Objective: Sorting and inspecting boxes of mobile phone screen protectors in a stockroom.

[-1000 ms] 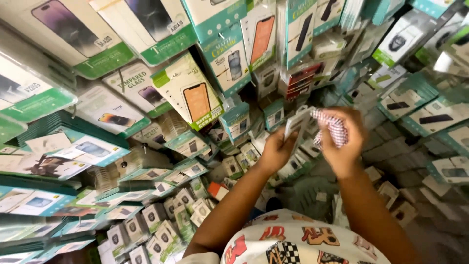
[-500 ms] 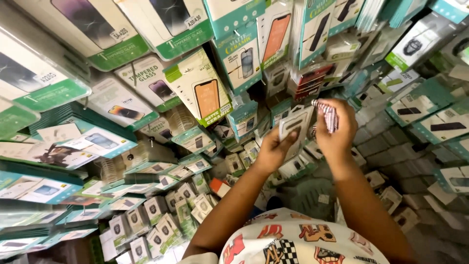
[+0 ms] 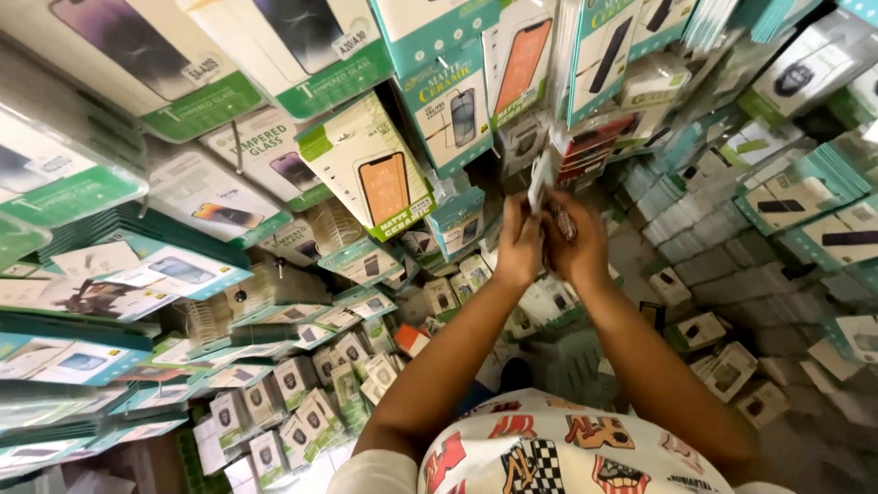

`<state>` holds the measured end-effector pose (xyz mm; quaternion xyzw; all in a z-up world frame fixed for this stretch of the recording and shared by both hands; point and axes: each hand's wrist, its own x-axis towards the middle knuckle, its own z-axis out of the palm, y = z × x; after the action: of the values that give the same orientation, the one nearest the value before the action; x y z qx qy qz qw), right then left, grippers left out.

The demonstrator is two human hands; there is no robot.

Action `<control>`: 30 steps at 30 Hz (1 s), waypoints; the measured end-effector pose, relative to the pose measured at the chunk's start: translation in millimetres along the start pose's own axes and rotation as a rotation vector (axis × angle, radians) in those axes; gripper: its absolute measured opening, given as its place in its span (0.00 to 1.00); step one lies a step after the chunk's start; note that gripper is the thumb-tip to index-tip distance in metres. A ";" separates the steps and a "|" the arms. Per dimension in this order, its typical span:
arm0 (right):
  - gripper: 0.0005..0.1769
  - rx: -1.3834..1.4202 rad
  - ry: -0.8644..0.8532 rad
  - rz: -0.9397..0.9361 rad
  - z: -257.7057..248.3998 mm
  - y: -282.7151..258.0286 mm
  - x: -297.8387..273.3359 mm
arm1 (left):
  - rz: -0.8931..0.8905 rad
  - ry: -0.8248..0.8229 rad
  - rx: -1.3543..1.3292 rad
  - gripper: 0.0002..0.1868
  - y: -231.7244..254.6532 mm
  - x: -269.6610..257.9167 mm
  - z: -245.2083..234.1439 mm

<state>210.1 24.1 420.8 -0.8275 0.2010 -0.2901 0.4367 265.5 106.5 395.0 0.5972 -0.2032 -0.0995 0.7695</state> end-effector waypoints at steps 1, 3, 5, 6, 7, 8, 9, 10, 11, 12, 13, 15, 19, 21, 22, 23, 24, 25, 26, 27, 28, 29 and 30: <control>0.19 0.002 0.078 -0.152 -1.9 -4.8 9.2 | 0.058 -0.033 0.021 0.07 5.5 8.0 0.5; 0.21 0.005 0.159 -0.302 -4.8 -14.2 23.3 | 0.114 -0.069 0.043 0.09 15.2 21.7 3.5; 0.23 0.020 0.148 -0.296 -7.2 -23.1 32.0 | 0.145 -0.048 0.133 0.09 23.5 31.5 8.3; 0.23 0.020 0.147 -0.291 -3.0 -15.6 35.7 | 0.141 -0.049 0.135 0.09 14.7 36.4 9.1; 0.24 -0.003 0.127 -0.266 1.3 -7.9 38.6 | 0.048 0.004 0.199 0.10 5.6 40.5 9.7; 0.25 -0.026 0.106 -0.241 5.7 -0.1 41.4 | -0.046 0.058 0.263 0.11 -3.7 44.6 10.2; 0.25 -0.025 0.106 -0.237 13.0 9.8 44.2 | -0.049 0.056 0.265 0.11 -7.4 49.1 8.0; 0.27 0.002 0.109 -0.254 20.3 19.7 47.0 | -0.087 0.095 0.262 0.12 -11.2 53.7 5.7; 0.29 0.028 0.108 -0.266 27.3 30.0 46.7 | -0.131 0.135 0.259 0.13 -15.5 55.2 3.2; 0.29 0.027 0.106 -0.258 31.3 37.1 48.9 | -0.139 0.134 0.261 0.13 -23.2 60.7 1.8; 0.31 0.008 0.101 -0.271 35.7 43.8 52.1 | -0.092 0.133 0.226 0.11 -30.6 67.3 0.3; 0.32 -0.009 0.094 -0.284 44.9 51.2 56.9 | -0.046 0.133 0.192 0.10 -50.3 79.7 -3.6; 0.37 -0.181 0.032 -0.294 54.1 46.3 65.5 | 0.179 0.189 0.767 0.18 -192.9 88.0 -58.2; 0.39 -0.178 -0.020 -0.299 49.1 38.8 69.5 | 0.432 0.116 1.318 0.24 -244.2 103.8 -61.6; 0.41 -0.140 -0.138 -0.225 44.8 34.3 71.4 | 0.532 0.261 1.307 0.18 -246.2 99.8 -61.3; 0.44 -0.098 -0.251 -0.151 41.2 29.5 73.7 | 0.633 0.403 1.290 0.13 -247.9 97.1 -61.9; 0.44 -0.095 -0.243 -0.142 44.4 49.8 70.5 | 0.637 0.391 1.290 0.13 -208.2 85.6 -49.1; 0.36 -0.145 -0.314 -0.064 47.9 70.6 63.3 | 0.025 0.351 0.900 0.25 -169.0 70.5 -37.4; 0.30 -0.194 -0.385 0.015 51.2 92.8 56.1 | -0.557 0.295 0.470 0.38 -131.0 56.3 -24.5; 0.30 -0.188 -0.372 0.047 56.0 111.0 43.4 | -0.571 0.268 0.488 0.38 -112.1 40.6 -13.6; 0.16 0.608 -0.410 0.517 59.7 131.1 31.0 | -0.624 0.248 0.464 0.38 -94.5 25.8 -0.6; 0.11 1.432 -0.333 0.955 56.4 154.2 10.5 | -0.691 0.195 0.446 0.39 -78.6 6.5 17.2; 0.11 1.451 -0.261 0.973 42.9 166.9 -16.1 | -0.718 0.136 0.470 0.39 -121.0 -16.5 8.1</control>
<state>212.9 -30.2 256.5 -0.1957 0.2459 -0.0314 0.9488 258.1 73.6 277.4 0.7942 0.0515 -0.2722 0.5409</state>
